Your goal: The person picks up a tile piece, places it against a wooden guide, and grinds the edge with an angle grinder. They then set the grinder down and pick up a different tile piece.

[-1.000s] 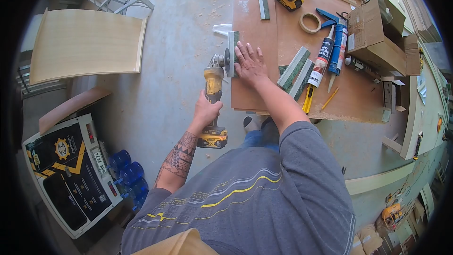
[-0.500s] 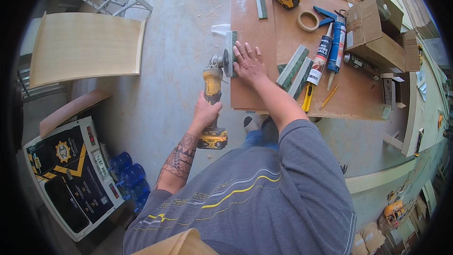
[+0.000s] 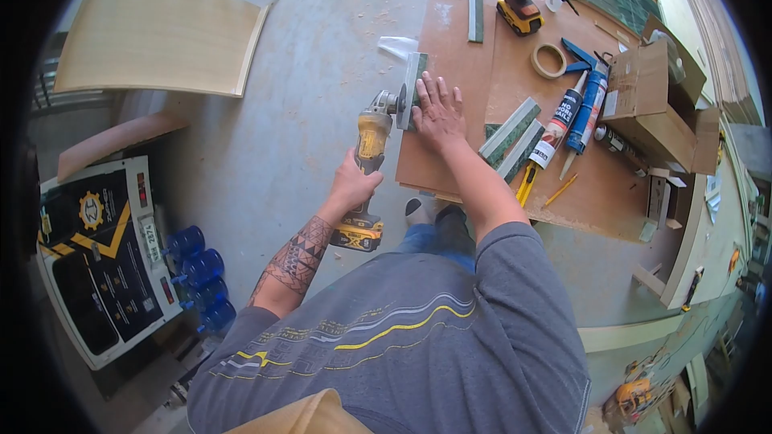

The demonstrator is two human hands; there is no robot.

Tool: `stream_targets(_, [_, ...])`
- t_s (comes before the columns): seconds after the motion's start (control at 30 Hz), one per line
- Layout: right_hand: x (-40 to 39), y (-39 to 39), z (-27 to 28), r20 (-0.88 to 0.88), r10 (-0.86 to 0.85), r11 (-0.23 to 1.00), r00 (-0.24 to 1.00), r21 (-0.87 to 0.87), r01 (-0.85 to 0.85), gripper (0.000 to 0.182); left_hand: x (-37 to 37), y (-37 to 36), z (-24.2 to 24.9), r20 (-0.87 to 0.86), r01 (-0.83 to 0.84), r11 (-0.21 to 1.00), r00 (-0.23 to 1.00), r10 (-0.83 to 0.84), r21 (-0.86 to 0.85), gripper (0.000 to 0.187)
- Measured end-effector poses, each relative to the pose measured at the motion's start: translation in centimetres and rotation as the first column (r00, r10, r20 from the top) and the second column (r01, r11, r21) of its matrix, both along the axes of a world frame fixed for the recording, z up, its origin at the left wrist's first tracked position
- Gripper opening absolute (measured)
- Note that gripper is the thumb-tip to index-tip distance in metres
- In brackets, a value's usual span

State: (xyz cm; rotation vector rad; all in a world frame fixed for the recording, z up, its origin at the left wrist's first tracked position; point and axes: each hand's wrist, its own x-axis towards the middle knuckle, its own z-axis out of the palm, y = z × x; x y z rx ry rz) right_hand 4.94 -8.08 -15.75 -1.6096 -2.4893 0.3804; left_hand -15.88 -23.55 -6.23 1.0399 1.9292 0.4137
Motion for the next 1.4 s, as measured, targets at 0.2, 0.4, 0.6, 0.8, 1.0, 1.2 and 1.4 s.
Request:
stream_targets(0.2, [0.0,0.1,-0.1,0.004,0.0,1.0,1.0,0.011,0.0,0.073,0.0,-0.2,-0.5,-0.059,0.028,0.999,0.998,-0.025,0.039,0.075])
stream_targets(0.4, [0.1,0.1,-0.2,-0.009,-0.003,1.0,1.0,0.021,0.003,0.074,0.0,-0.6,-0.7,-0.049,0.016,1.0,0.999,-0.015,0.022,0.074])
stream_targets(0.6, [0.2,0.2,-0.3,-0.015,-0.002,1.0,1.0,0.03,0.002,0.073,0.3,-2.2,0.3,0.032,-0.021,0.999,0.999,0.022,-0.026,0.071])
stream_targets(0.8, [0.3,-0.1,0.1,-0.033,0.001,1.0,0.999,0.022,0.0,0.072,0.3,-2.4,-0.7,0.044,-0.06,0.998,0.997,0.059,0.004,0.071])
stream_targets(1.0, [0.4,-0.1,0.5,-0.033,-0.002,1.0,0.999,0.0,0.002,0.072,-0.2,-1.1,-0.5,0.05,-0.05,0.999,0.998,0.049,0.019,0.071])
stream_targets(1.2, [0.3,-0.2,0.1,-0.054,-0.001,0.999,0.999,0.043,0.003,0.07,-0.2,-0.6,-0.2,0.05,-0.03,1.0,0.998,0.029,0.002,0.072])
stream_targets(1.4, [0.3,-0.2,0.2,-0.079,0.002,0.998,0.997,0.058,0.003,0.069,0.1,-0.6,-0.5,0.06,-0.027,1.0,0.998,0.027,0.002,0.071])
